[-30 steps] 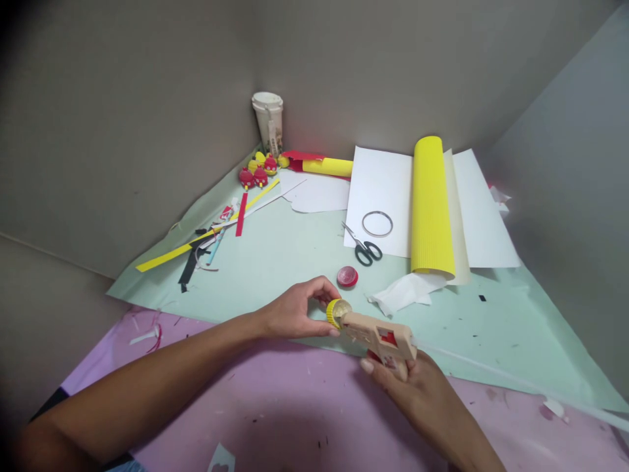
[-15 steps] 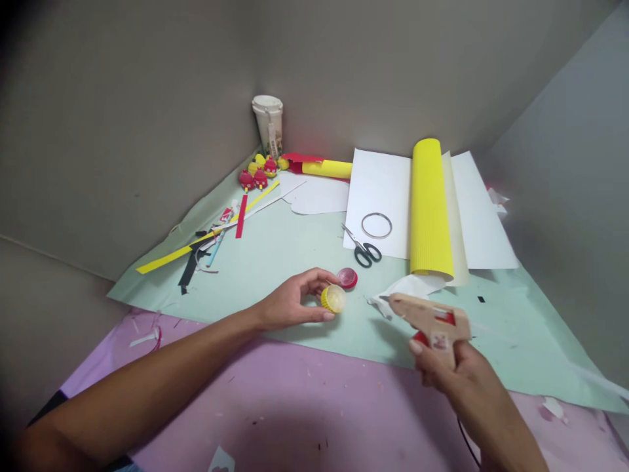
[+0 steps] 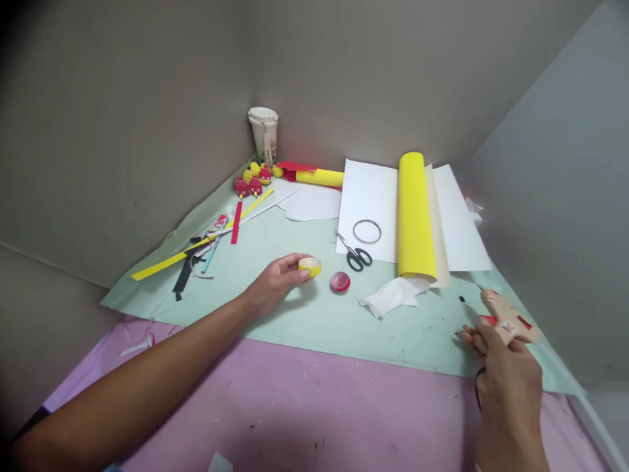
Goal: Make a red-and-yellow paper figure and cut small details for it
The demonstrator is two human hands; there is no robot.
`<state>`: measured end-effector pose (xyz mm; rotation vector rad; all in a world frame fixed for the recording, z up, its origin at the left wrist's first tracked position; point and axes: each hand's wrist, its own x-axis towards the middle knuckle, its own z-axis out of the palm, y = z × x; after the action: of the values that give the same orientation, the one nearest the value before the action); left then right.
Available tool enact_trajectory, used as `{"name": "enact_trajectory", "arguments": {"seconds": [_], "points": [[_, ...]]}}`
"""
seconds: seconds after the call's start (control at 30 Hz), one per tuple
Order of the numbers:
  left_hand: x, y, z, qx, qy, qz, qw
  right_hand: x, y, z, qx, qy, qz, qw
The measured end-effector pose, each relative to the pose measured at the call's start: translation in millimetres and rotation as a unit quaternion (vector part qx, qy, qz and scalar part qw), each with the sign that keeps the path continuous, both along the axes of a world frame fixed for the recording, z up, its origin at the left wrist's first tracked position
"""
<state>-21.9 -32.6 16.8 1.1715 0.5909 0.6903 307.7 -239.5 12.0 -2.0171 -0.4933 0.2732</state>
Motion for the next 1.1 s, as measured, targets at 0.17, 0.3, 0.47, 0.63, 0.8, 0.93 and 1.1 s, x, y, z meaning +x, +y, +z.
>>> {"name": "enact_trajectory", "arguments": {"seconds": [0.17, 0.3, 0.47, 0.63, 0.8, 0.93, 1.1], "points": [[-1, 4, -3.2, 0.03, 0.008, 0.019, 0.999, 15, -1, -11.1, 0.146, 0.197, -0.125, 0.961], [-2, 10, -5.1, 0.073, 0.032, 0.048, 0.996, 27, 7, -25.5, 0.174, 0.17, -0.186, 0.952], [-2, 25, -5.2, 0.122, 0.091, 0.098, 0.984, 38, 10, -30.9, 0.168, 0.18, -0.188, 0.951], [0, 48, -11.4, 0.232, 0.187, 0.132, 0.945, 21, 4, -22.9, 0.177, 0.182, -0.19, 0.948], [-4, 60, -23.5, 0.222, 0.206, 0.148, 0.941, -28, -2, -16.2, 0.14, 0.185, -0.025, 0.972], [-7, 56, -28.1, 0.219, 0.213, 0.14, 0.942, -57, 8, -12.9, -0.006, 0.121, 0.069, 0.99], [-9, 53, -28.4, 0.237, 0.238, 0.13, 0.933, -62, 15, -9.4, -0.141, 0.052, 0.096, 0.984]]}}
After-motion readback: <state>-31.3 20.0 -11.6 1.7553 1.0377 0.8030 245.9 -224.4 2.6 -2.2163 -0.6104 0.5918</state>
